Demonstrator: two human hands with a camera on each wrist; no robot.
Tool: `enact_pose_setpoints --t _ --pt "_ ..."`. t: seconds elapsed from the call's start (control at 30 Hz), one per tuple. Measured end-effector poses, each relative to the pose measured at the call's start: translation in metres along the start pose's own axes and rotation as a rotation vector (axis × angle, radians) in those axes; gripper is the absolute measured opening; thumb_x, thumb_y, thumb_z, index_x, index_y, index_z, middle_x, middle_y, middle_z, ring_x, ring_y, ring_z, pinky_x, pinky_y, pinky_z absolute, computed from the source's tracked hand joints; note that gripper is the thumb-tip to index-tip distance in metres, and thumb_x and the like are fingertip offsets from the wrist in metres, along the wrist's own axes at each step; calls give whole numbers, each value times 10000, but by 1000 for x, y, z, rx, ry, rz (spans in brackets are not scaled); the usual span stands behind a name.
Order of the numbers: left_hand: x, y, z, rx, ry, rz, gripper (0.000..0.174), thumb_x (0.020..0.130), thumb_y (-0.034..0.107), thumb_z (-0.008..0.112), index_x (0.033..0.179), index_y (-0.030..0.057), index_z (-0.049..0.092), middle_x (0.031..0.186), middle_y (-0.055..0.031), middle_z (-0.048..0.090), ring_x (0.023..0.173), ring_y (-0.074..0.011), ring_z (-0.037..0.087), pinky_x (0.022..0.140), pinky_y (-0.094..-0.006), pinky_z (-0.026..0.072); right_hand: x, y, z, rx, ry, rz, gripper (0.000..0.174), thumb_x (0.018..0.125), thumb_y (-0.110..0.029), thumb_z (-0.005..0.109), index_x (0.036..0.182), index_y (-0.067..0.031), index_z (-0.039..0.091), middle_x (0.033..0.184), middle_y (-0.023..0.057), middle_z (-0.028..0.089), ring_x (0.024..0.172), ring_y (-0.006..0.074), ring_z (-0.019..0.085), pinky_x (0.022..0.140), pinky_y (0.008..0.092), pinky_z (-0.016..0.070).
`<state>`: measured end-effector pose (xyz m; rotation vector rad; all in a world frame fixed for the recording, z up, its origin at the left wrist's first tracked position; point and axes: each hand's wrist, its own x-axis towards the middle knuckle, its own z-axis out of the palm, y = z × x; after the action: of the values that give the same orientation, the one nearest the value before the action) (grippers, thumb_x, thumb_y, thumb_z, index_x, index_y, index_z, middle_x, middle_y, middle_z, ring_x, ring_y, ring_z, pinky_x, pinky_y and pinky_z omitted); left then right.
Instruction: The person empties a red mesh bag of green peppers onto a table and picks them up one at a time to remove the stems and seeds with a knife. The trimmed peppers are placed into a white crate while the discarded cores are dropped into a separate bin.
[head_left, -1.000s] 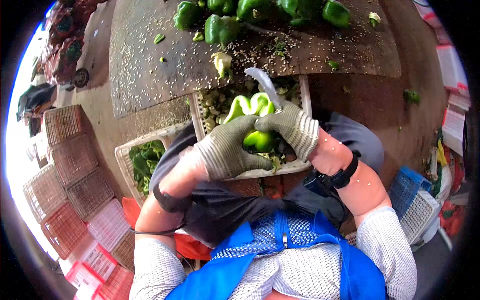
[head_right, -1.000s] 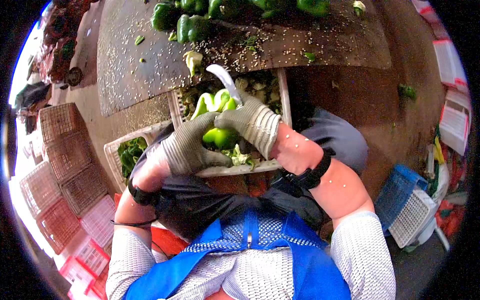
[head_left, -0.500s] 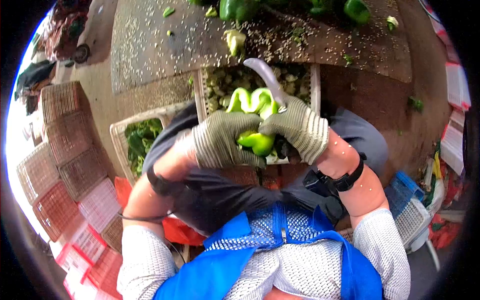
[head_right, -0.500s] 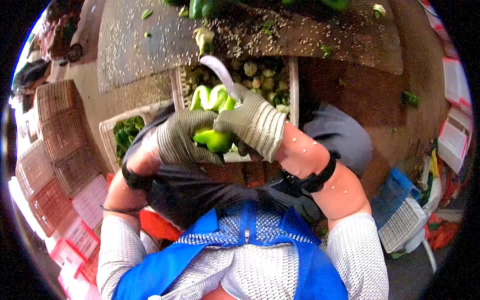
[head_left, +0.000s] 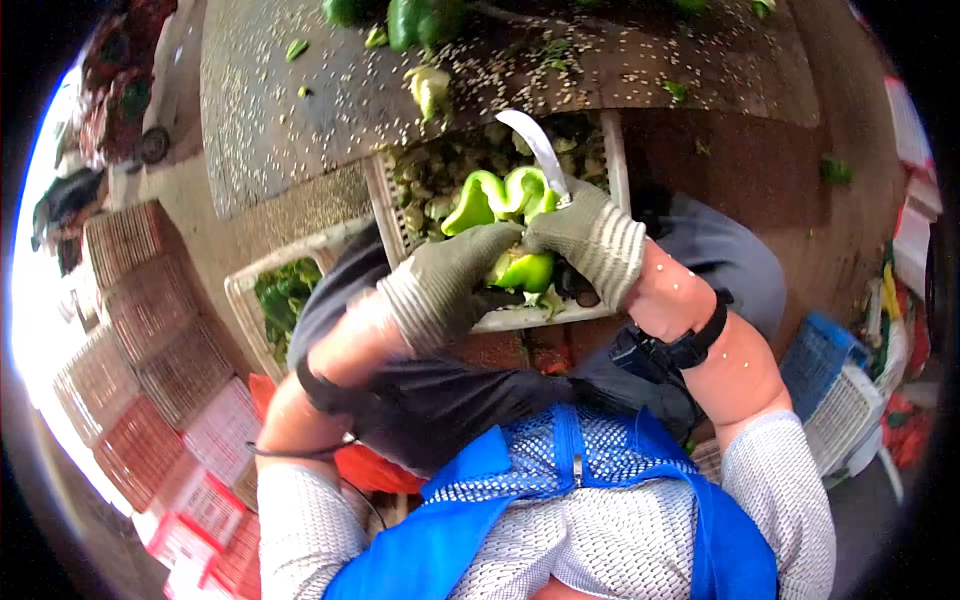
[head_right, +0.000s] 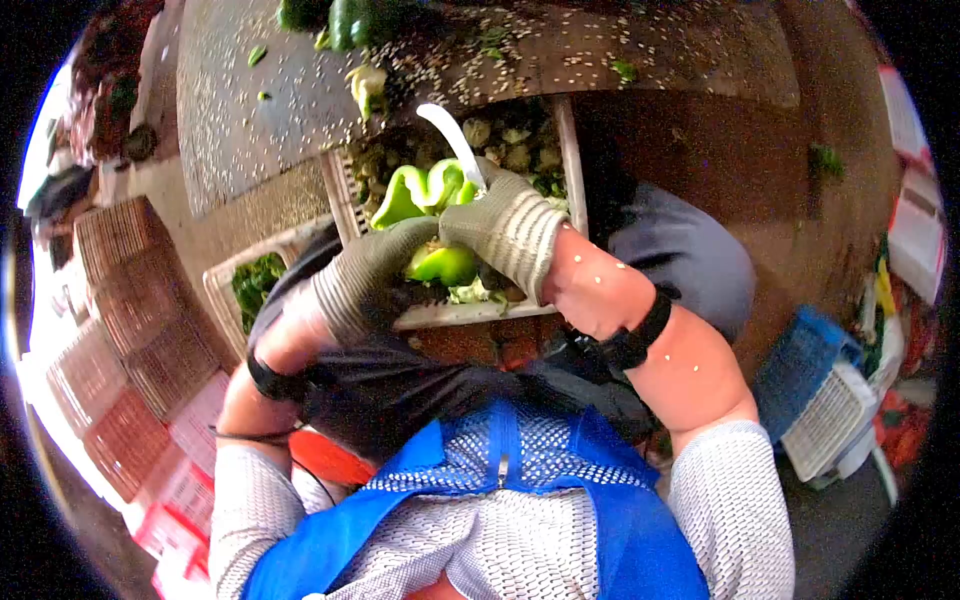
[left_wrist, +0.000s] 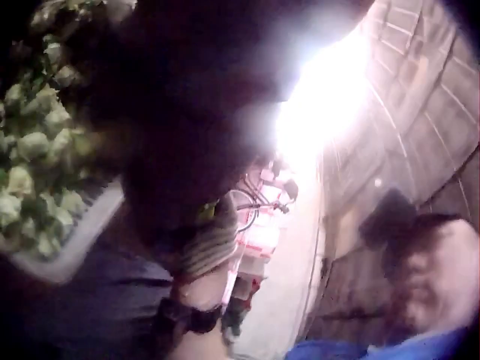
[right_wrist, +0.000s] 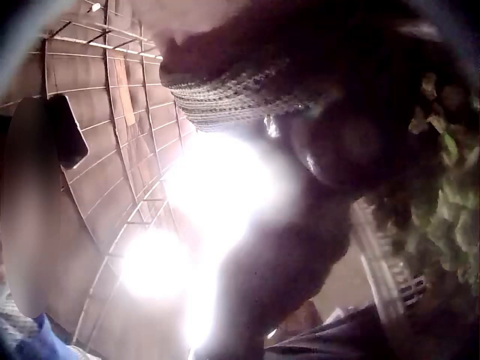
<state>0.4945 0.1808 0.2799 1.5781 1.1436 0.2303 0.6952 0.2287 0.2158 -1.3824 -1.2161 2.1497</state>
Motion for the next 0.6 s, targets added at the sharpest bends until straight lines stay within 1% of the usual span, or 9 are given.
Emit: enact_pose_setpoints --t 0.03,0.1,0.23,0.33,0.37,0.43,0.47,0.53,0.6 --pt "1 7 2 98 53 -67 545 794 100 739 1291 93 516 1136 -197 639 1063 -363 629 853 -419 520 6 -17 4 -312 114 129 581 661 -215 756 1200 -46 615 989 134 699 854 231 674 752 336 558" --pt "2 -6 17 360 305 91 513 795 94 723 1251 29 499 1067 -229 624 944 -411 635 772 -466 520 24 3 2 -52 195 -25 416 696 -98 728 1091 -2 636 904 67 673 795 144 632 706 291 543" --pt "10 5 21 354 584 8 457 810 58 708 1218 24 506 1015 -234 629 931 -429 625 750 -437 522 43 -23 20 -178 291 -150 301 756 -131 748 1039 -81 656 883 43 682 775 134 634 683 293 538" --pt "19 -5 24 60 860 30 343 885 79 688 1198 42 552 1006 -83 664 887 -190 625 795 -316 506 39 -34 38 -175 310 -48 352 752 -164 758 1063 -38 651 876 71 693 745 159 638 684 321 539" --pt "25 -22 18 12 962 -210 214 941 131 641 1133 50 592 941 -52 662 798 -135 595 744 -275 502 24 -45 43 -272 262 42 379 744 -177 761 1074 -25 655 875 79 699 741 171 641 687 328 540" --pt "24 -31 7 -287 1032 -189 135 980 175 592 1071 81 624 844 -25 639 702 -85 537 646 -249 482 21 -28 56 2 260 -133 414 729 -238 757 1066 -13 675 869 87 703 721 190 630 676 324 534" --pt "17 -27 8 -732 1006 -62 117 976 231 598 1018 124 622 767 -2 593 639 -68 499 550 -248 443 22 -28 53 -55 277 -24 410 732 -235 745 1066 -10 672 882 91 702 721 188 627 667 322 531" --pt "-17 -8 -3 -1145 738 -216 215 947 365 633 968 153 600 759 9 568 607 -101 518 511 -249 435 46 -10 31 -145 213 42 396 739 -203 695 1072 6 651 878 103 696 731 192 633 635 319 533" --pt "-37 -24 0 -1384 549 -188 317 925 461 636 1000 155 596 794 2 585 594 -111 520 505 -249 440 6 -30 6 496 1 -50 380 758 -210 640 1078 -6 634 822 102 679 629 199 643 512 313 542"
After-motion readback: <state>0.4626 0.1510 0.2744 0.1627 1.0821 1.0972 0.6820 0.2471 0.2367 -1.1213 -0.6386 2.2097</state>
